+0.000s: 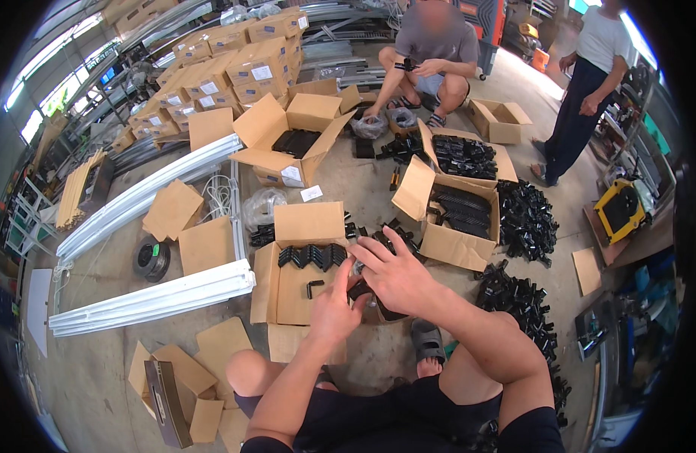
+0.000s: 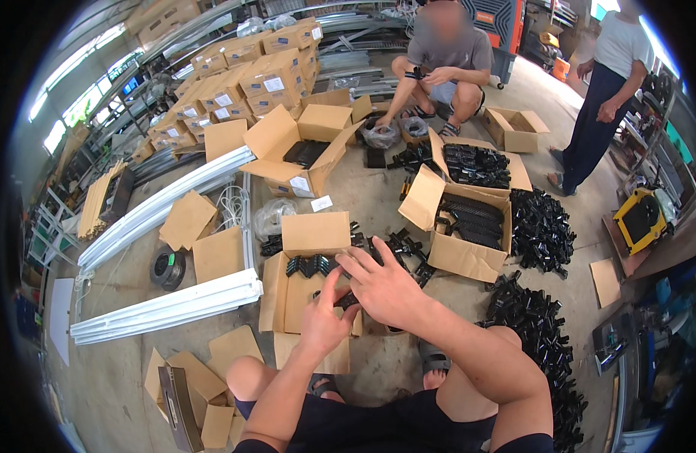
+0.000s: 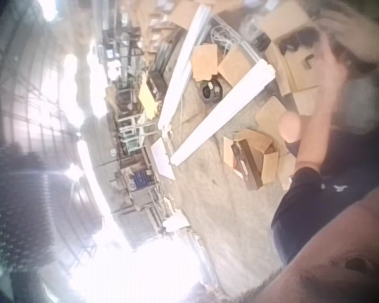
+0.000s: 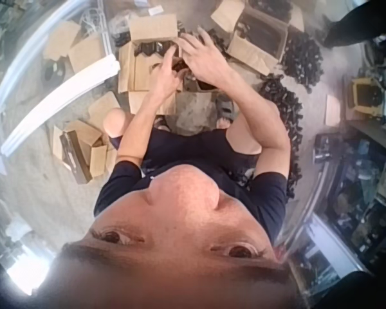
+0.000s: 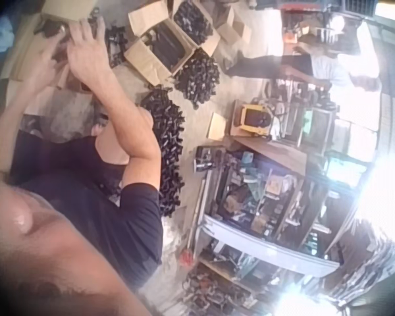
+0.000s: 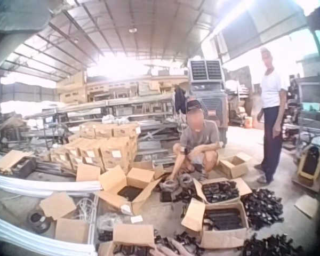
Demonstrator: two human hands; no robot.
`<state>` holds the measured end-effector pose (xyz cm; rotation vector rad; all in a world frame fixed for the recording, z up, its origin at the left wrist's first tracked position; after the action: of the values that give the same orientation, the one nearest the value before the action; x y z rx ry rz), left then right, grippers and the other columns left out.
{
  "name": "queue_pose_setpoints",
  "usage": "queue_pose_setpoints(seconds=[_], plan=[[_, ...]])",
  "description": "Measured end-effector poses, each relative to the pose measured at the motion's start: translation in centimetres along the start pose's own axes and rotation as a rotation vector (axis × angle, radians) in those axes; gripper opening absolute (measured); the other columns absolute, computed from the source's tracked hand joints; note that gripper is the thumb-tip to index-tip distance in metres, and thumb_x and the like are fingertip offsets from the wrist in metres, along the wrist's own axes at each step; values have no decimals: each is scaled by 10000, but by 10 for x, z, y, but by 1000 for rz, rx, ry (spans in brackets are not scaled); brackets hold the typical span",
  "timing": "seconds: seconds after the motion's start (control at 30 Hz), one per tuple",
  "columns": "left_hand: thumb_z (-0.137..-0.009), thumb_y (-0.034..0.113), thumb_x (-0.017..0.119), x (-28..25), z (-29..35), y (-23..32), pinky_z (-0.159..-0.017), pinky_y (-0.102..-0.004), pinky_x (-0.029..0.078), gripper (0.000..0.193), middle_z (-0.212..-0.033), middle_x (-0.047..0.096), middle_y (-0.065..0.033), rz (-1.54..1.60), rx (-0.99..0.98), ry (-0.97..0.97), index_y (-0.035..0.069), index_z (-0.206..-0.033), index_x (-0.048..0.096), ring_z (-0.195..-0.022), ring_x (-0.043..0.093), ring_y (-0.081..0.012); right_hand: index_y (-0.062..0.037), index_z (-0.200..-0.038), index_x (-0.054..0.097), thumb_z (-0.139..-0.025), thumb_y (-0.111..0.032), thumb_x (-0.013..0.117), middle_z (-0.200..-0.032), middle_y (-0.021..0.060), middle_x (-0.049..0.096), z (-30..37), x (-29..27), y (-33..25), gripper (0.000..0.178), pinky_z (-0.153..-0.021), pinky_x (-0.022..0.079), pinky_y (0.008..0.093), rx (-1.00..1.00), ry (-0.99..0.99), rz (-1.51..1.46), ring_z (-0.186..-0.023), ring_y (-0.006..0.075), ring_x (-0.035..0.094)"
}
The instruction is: The person sits on the floor and assembles small black plastic components by hand. They pick up individual pieces from cardboard boxes, connect them together, and place the assembled units back into the boxes.
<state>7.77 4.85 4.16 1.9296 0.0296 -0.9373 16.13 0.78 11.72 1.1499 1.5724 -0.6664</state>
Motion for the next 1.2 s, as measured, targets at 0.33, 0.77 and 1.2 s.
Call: queue_pose_setpoints(seconds=[0.33, 0.77, 1.2], plan=[[-859, 94, 796, 7, -1, 6, -858, -490, 577, 722, -1147, 746, -161, -36, 0, -191, 113, -1470, 411, -1042, 711, -406, -23, -1032, 773, -837, -232, 671, -1466, 133, 543, 4, 16, -2, 304, -1197, 336, 581, -29, -81, -130, -1412, 272, 475], [-864, 132, 802, -63, -9, -90, -820, -413, 579, 823, -1137, 750, -229, 176, -344, 59, 74, -1547, 346, -907, 750, -306, -66, -932, 638, -785, -64, 748, -1281, 176, 659, 1, -22, 39, 184, -1141, 416, 557, 154, 110, -540, -1240, 383, 597], [-831, -14, 814, -633, 355, -238, -625, -335, 681, 215, -957, 683, -132, 279, -869, 1460, -47, -995, 679, -786, 710, -249, -33, -933, 557, -750, 31, 664, -1241, 215, 694, 33, -70, 19, 222, -1184, 371, 554, 79, 85, -695, -1097, 356, 682]])
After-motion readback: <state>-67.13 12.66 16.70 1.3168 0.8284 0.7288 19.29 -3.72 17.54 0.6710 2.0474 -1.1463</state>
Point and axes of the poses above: each hand's wrist, its own z-axis away from the middle knuckle, its own x-axis out of the palm, y = z × x, the point moved 10 cm from there along -z, towards the middle knuckle
